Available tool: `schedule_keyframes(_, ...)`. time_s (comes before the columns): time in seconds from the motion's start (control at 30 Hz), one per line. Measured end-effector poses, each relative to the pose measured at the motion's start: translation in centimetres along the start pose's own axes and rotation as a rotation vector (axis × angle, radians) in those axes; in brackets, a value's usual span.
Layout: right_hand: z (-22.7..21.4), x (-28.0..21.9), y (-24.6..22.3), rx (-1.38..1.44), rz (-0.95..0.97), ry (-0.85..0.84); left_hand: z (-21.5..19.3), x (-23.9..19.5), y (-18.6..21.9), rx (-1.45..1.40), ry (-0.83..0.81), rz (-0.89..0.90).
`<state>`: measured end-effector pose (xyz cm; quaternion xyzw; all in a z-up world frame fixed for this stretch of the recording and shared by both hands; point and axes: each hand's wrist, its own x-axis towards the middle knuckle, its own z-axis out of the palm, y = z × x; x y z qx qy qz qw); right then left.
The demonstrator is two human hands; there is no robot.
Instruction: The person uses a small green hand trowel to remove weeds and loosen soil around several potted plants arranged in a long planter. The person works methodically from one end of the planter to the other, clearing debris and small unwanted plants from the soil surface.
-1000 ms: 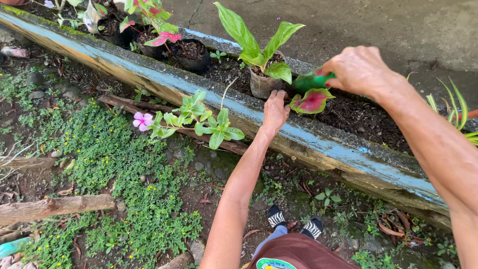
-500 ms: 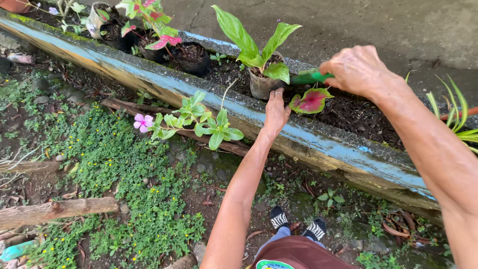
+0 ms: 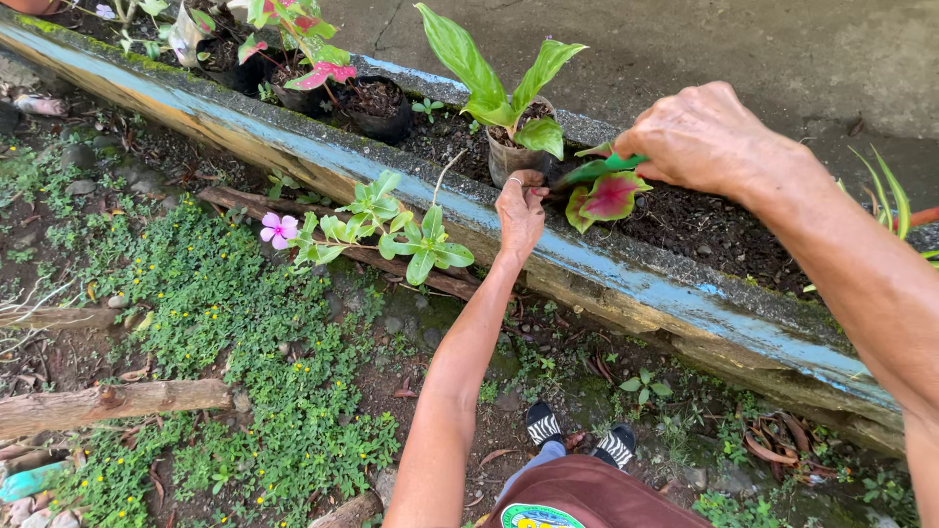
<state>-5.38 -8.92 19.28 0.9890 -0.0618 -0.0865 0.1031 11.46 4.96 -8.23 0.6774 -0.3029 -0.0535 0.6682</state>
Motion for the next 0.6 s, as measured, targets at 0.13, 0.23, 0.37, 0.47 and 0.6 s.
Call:
schedule_keyframes(0.13, 3.6, 2.2, -4.7, -0.155, -0.135, 0.02, -0.7, -0.2, 0.8, 0.132, 0.025, 0.033)
schedule_keyframes(0.23, 4.3, 1.3, -5.6, -0.151, -0.108, 0.085, -0.9, -0.5, 0.7, 0.283, -0.015, 0.237)
schedule_keyframes(0.37, 1.9, 0.4, -2.4, 0.012, 0.032, 0.059, -0.4, -0.6, 0.1, 0.176, 0.002, 0.168)
schedule_keyframes(0.47, 2.4, 0.8, -2.3, -0.031, -0.064, 0.09, -0.4, -1.1, 0.7, 0.187, 0.005, 0.162)
schedule_keyframes(0.6, 3.6, 2.0, -3.3, -0.166, -0.108, 0.097, -0.6, -1.5, 3.2, 0.329, -0.109, 0.181)
